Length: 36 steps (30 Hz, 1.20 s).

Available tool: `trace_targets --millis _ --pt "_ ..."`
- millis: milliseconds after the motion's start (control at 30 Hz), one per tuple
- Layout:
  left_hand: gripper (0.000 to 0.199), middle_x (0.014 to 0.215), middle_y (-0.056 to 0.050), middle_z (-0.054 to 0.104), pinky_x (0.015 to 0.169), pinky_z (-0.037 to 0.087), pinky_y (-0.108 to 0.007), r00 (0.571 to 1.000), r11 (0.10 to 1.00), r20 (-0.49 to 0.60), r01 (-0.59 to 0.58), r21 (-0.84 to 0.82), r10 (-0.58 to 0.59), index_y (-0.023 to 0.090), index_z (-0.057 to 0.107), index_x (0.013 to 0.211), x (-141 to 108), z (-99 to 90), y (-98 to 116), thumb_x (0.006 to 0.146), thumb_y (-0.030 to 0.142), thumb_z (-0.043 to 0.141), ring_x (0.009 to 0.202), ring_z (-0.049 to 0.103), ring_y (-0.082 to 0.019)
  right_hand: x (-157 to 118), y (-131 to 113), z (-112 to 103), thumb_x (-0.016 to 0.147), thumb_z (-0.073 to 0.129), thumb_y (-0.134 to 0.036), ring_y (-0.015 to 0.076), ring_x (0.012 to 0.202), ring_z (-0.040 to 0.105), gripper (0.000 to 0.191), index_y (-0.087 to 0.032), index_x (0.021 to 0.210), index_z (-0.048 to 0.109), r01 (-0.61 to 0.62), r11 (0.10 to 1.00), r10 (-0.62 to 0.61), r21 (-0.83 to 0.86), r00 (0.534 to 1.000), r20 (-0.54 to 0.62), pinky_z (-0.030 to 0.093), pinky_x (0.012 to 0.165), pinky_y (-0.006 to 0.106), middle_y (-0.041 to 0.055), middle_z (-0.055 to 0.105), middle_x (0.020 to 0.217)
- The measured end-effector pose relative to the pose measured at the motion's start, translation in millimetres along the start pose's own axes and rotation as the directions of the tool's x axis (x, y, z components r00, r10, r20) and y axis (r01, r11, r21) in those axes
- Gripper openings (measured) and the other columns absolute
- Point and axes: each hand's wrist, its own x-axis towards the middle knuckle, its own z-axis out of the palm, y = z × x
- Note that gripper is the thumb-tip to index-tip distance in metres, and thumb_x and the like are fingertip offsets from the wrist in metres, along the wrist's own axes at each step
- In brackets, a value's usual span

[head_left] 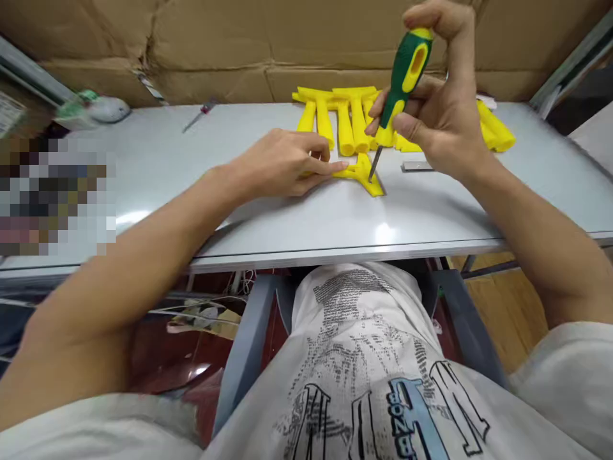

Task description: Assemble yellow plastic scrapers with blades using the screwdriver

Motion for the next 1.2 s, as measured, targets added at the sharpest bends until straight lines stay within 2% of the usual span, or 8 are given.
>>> trace_targets --millis 200,433,600,767,900,1033,1133,1200 --pt "0.06 0.124 -0.007 0.081 0.079 0.044 -0.039 0.983 0.971 0.105 0.166 -0.172 -0.15 0.037 0.08 0.152 1 0.0 -1 0.13 0.058 0.028 0.092 0.062 -0.024 -2 4 -8 0.11 0.089 -0.043 0.0113 0.117 0.08 0.067 -0.059 0.163 0.051 -0.042 0.999 0.042 -0.035 0.999 -0.005 0.079 0.106 0.04 -0.0108 0.032 0.176" --pt "0.065 0.117 -0.008 0.08 0.069 0.038 -0.04 0.996 0.996 0.052 0.075 -0.057 -0.072 0.036 0.082 0.15 1 2.5 -2 0.131 0.057 0.023 0.089 0.062 -0.024 -1 14 -15 0.095 0.093 -0.074 0.0175 0.125 0.082 0.087 -0.054 0.163 0.041 -0.094 0.987 0.094 -0.127 0.996 -0.006 0.08 0.106 0.042 -0.0079 0.035 0.179" --pt "0.063 0.116 -0.008 0.081 0.067 0.038 -0.039 0.997 0.997 0.021 0.069 -0.026 -0.068 0.035 0.083 0.148 2 3.7 1 0.131 0.054 0.026 0.087 0.065 -0.023 4 6 -11 0.097 0.087 -0.081 0.0053 0.098 0.077 0.073 -0.056 0.157 0.054 -0.069 0.981 0.062 -0.184 0.997 -0.044 0.076 0.089 0.031 -0.0101 0.041 0.172" --pt "0.058 0.119 -0.009 0.081 0.072 0.046 -0.039 0.995 0.996 0.061 0.084 -0.036 -0.082 0.033 0.08 0.152 2 2.6 3 0.13 0.051 0.029 0.09 0.066 -0.023 1 3 0 0.089 0.094 -0.081 0.0022 0.071 0.048 0.076 -0.046 0.146 0.056 -0.076 0.899 -0.018 -0.431 0.978 -0.209 0.038 0.055 0.018 -0.0078 0.054 0.114" --pt "0.062 0.12 -0.011 0.081 0.073 0.047 -0.039 0.994 0.995 0.077 0.087 -0.043 -0.083 0.032 0.08 0.152 3 2.0 5 0.13 0.053 0.026 0.091 0.067 -0.024 -3 11 8 0.095 0.092 -0.077 0.0104 0.068 0.052 0.077 -0.043 0.149 0.048 -0.102 0.841 -0.05 -0.531 0.963 -0.264 0.041 0.055 0.025 -0.0087 0.051 0.087" --pt "0.068 0.118 -0.011 0.081 0.071 0.045 -0.04 0.991 0.994 0.091 0.1 -0.044 -0.096 0.033 0.081 0.151 4 1.2 4 0.129 0.058 0.022 0.089 0.066 -0.025 3 20 0 0.099 0.083 -0.084 0.009 0.065 0.051 0.075 -0.053 0.158 0.048 0.045 0.855 -0.219 -0.517 0.935 -0.279 0.036 0.052 0.023 -0.0085 0.055 0.089" --pt "0.068 0.119 -0.011 0.081 0.071 0.044 -0.04 0.99 0.992 0.095 0.11 -0.06 -0.104 0.034 0.082 0.15 4 0.8 3 0.129 0.06 0.022 0.087 0.066 -0.024 8 24 -13 0.106 0.086 -0.067 0.0062 0.081 0.071 0.068 -0.077 0.16 0.046 0.195 0.879 -0.324 -0.435 0.913 -0.246 0.056 0.067 0.022 -0.0168 0.073 0.121" --pt "0.069 0.119 -0.011 0.082 0.07 0.042 -0.041 0.99 0.991 0.089 0.114 -0.062 -0.109 0.034 0.084 0.147 4 0.6 3 0.129 0.061 0.023 0.085 0.065 -0.025 7 27 -17 0.106 0.088 -0.061 0.0087 0.094 0.083 0.068 -0.079 0.158 0.047 0.18 0.922 -0.261 -0.342 0.943 -0.207 0.069 0.08 0.029 -0.0215 0.074 0.142"
